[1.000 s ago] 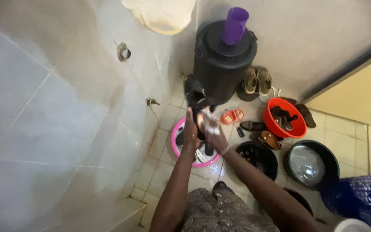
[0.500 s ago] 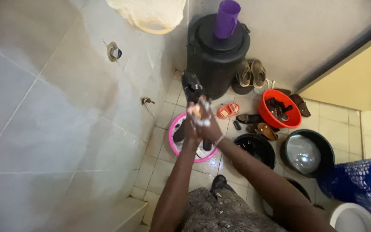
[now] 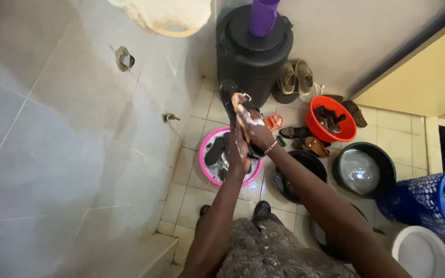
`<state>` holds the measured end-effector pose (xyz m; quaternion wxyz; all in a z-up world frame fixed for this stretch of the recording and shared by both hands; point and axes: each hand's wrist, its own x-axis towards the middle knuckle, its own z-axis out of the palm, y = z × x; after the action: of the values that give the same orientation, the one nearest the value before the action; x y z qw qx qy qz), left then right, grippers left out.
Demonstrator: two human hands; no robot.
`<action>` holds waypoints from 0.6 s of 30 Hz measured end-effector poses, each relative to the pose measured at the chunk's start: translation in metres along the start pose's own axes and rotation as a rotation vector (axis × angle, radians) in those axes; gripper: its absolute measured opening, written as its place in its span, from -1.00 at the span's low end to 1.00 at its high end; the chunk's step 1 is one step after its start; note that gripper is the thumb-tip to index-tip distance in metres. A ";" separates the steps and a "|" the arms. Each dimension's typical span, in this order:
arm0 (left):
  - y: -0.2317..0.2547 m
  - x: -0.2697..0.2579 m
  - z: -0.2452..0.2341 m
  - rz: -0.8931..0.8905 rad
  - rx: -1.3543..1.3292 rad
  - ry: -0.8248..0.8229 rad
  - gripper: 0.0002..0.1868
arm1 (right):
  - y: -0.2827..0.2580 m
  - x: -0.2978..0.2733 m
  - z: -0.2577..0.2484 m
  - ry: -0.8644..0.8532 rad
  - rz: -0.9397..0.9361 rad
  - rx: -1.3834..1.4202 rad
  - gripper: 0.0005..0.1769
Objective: Washing various sandals and shoes in a basin of soapy water using a sponge.
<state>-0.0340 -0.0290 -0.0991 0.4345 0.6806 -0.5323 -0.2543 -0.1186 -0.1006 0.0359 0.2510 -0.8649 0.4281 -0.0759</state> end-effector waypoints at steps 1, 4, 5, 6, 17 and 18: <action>0.042 -0.015 -0.027 0.000 0.000 -0.003 -0.42 | -0.010 -0.013 0.006 0.001 0.002 0.001 -0.37; 0.109 0.005 -0.097 -0.373 -0.767 -0.127 -0.39 | -0.032 -0.026 0.007 0.649 -0.422 -0.385 -0.21; 0.102 0.005 -0.092 -0.420 -1.270 -0.063 -0.40 | -0.036 -0.032 0.006 0.572 -0.373 -0.207 -0.31; 0.093 0.002 -0.087 -0.456 -1.771 0.009 -0.40 | -0.040 -0.040 0.008 0.494 -0.317 -0.028 -0.36; 0.130 -0.005 -0.103 -0.150 -0.538 0.111 -0.45 | 0.027 -0.001 0.025 0.217 0.013 -0.118 -0.65; 0.135 -0.002 -0.110 -0.270 -0.842 0.098 -0.46 | -0.019 -0.006 -0.004 0.032 0.315 0.057 -0.55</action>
<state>-0.0135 0.0008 0.0711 0.6615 0.5188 -0.2675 -0.4708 -0.1104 -0.0880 0.0490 0.2775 -0.7783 0.5598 -0.0615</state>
